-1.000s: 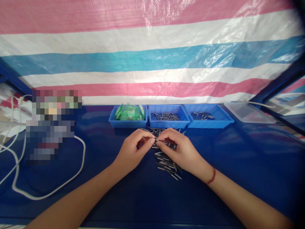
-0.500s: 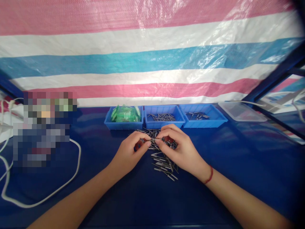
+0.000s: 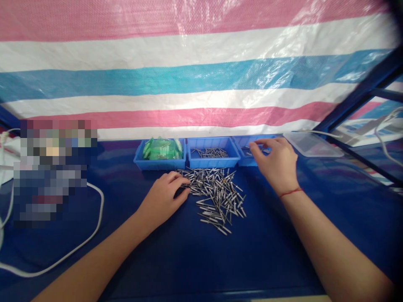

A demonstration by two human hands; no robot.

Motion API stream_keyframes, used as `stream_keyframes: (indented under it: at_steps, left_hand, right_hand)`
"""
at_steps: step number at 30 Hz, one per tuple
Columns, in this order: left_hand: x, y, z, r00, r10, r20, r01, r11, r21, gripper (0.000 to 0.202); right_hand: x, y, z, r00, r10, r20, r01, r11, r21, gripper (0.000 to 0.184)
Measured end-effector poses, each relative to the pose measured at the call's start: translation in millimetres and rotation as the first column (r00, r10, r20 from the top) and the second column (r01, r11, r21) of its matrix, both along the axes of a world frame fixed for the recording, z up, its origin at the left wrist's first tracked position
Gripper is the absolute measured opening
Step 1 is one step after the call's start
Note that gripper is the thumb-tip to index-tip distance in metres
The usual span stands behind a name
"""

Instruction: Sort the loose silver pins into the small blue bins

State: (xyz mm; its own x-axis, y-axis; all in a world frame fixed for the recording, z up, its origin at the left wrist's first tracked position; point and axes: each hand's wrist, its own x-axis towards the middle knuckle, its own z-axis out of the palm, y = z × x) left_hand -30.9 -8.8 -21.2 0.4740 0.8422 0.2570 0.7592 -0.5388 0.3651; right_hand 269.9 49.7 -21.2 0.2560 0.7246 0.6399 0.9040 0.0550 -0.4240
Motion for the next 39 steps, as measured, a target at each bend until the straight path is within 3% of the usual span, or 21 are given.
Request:
stream_keyframes:
  at_steps: [3,7,13,21,23,25,29,34,37,39]
  left_hand:
    - [1,1,-2.0,0.999,-0.009,-0.041,0.009,1.000,0.010,0.019]
    - [0,0,0.8,0.995,-0.028,-0.096,0.029,1.000,0.007,0.019]
    - [-9,2,6.7,0.976,-0.060,-0.209,0.063,0.998,0.006,0.018]
    - [-6,2,10.5,0.974,-0.064,-0.218,0.066,0.998,-0.002,0.019]
    - [-5,1,11.2,0.979,-0.053,-0.198,0.055,0.998,0.006,0.021]
    - [-5,1,12.0,0.991,-0.032,-0.133,0.033,0.999,0.011,0.022]
    - [-2,-1,14.8,0.987,0.081,0.142,-0.074,0.996,-0.055,0.020]
    - [13,-13,18.1,0.876,0.229,0.424,-0.149,0.965,-0.214,0.017]
    - [22,-22,18.3,0.850,0.229,0.474,-0.125,0.963,-0.241,0.014]
    - [25,-25,17.3,0.854,0.216,0.473,-0.111,0.965,-0.239,0.014]
  right_hand:
    - [-11,-7,1.7,0.998,0.055,0.002,-0.055,0.998,-0.007,0.027]
    - [-34,-23,10.7,0.970,0.243,0.020,-0.243,0.970,0.027,0.020]
    - [-66,-46,12.4,0.859,0.510,0.047,-0.510,0.860,-0.016,0.015]
    - [-84,-55,7.8,0.692,0.722,-0.011,-0.714,0.681,-0.165,0.016]
    - [-85,-57,8.4,0.681,0.732,-0.025,-0.722,0.665,-0.193,0.016]
    - [-85,-58,9.0,0.711,0.699,-0.076,-0.697,0.687,-0.204,0.014]
    - [-86,-60,8.9,0.749,0.601,-0.280,-0.658,0.724,-0.207,0.011]
    - [-96,-67,7.6,0.607,0.590,-0.532,-0.725,0.686,-0.066,0.006]
    - [-103,-73,8.0,0.496,0.586,-0.640,-0.735,0.676,0.049,0.014]
    - [-105,-77,9.4,0.465,0.588,-0.662,-0.728,0.679,0.093,0.014]
